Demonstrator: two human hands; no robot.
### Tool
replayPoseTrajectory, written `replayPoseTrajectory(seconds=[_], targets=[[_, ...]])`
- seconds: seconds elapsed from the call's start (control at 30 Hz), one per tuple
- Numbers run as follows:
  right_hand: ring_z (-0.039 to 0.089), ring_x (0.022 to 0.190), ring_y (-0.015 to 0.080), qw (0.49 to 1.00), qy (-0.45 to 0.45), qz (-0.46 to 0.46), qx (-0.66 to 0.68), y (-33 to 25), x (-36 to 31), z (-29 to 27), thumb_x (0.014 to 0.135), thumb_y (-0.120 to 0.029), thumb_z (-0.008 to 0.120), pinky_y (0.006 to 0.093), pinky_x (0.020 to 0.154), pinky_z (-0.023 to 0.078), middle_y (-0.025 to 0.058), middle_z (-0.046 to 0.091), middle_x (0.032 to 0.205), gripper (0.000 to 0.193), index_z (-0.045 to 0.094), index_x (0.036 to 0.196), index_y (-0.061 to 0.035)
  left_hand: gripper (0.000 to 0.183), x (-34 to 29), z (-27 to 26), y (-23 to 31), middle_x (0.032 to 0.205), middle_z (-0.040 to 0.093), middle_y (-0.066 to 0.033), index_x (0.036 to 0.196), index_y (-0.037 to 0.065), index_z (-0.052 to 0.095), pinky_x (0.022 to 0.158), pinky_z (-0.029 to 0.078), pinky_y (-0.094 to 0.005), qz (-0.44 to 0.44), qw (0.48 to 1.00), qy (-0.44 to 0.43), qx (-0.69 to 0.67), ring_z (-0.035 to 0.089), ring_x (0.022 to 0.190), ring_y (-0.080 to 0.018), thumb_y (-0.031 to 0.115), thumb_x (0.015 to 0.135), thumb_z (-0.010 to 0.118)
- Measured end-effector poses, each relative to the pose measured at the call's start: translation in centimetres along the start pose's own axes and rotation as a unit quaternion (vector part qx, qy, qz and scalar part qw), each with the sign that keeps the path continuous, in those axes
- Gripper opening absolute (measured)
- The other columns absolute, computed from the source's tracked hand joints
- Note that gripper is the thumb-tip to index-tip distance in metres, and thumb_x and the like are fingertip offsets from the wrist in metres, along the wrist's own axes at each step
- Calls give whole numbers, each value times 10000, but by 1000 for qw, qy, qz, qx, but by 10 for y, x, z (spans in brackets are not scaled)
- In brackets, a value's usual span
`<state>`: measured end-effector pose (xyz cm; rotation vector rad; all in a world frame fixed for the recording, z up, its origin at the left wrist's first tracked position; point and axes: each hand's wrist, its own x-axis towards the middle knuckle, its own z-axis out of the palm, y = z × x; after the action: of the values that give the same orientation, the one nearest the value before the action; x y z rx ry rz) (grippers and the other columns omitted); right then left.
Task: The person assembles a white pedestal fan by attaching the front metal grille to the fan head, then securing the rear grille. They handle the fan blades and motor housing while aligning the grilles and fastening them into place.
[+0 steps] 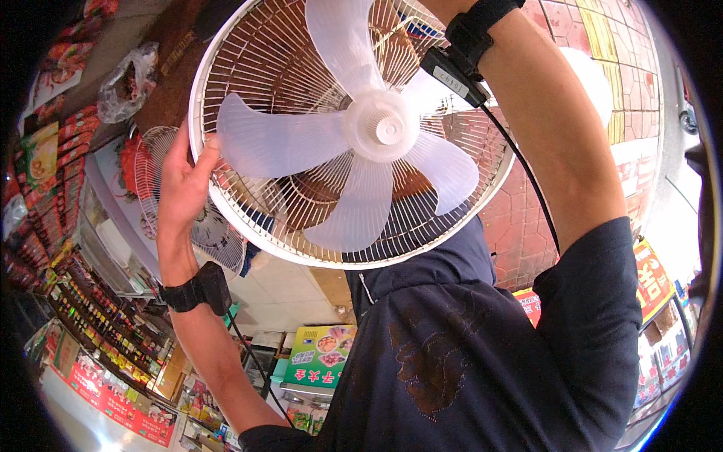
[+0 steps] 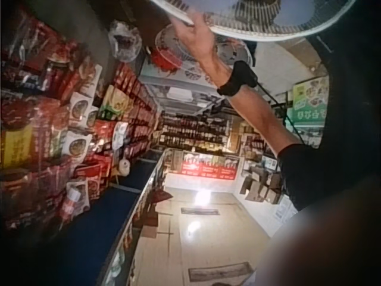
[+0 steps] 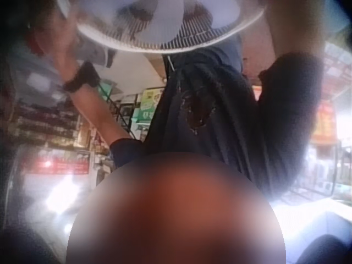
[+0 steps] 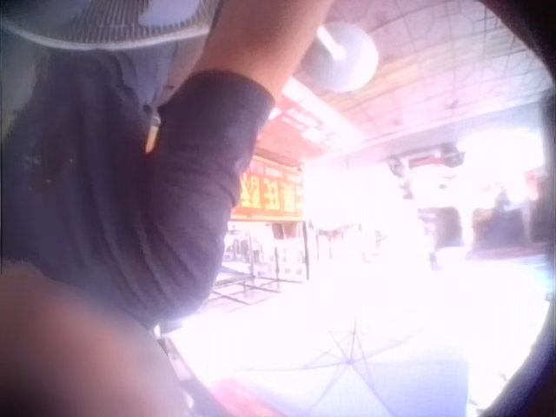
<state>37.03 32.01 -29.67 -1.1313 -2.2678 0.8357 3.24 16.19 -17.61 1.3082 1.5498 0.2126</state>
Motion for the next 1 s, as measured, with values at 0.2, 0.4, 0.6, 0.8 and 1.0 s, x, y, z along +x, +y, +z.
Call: replayPoseTrajectory(seconds=[0.2,0.4,0.6,0.8,1.0], targets=[[725,968,339,999,-12,32,6,0,-3,-2,922,-332,708,434,872,565,176,762,1001,316,783,1097,-79,554,13,-3,12,1129,680,-45,1547,38,446,690,527,-225,10,999,-11,46,624,835,-73,122,1027,617],[724,978,342,999,7,25,23,0,-4,-2,899,-335,710,441,878,567,177,761,997,311,789,1068,-86,578,43,1,37,1382,632,-112,1557,16,440,968,539,-313,128,991,-6,45,637,1158,-176,104,1014,620],[721,986,361,1000,5,7,-4,2,-2,1,897,-331,696,447,886,565,187,760,1003,303,794,1044,-85,478,86,17,54,1242,690,-73,1483,25,548,893,546,-284,172,974,4,144,628,1075,-112,276,1079,598],[719,1002,371,1000,9,22,-3,2,-1,3,893,-328,715,458,894,560,183,761,1020,315,790,1056,-69,454,97,16,59,1221,693,-55,1426,23,613,987,464,-278,103,976,13,194,601,1100,-120,326,1090,576],[714,1040,362,999,9,32,-5,-1,0,5,884,-332,738,454,911,558,183,759,1060,336,786,1085,-68,436,101,15,59,1141,703,-36,1373,10,648,939,465,-276,69,983,3,172,593,1031,-114,334,1092,569]])
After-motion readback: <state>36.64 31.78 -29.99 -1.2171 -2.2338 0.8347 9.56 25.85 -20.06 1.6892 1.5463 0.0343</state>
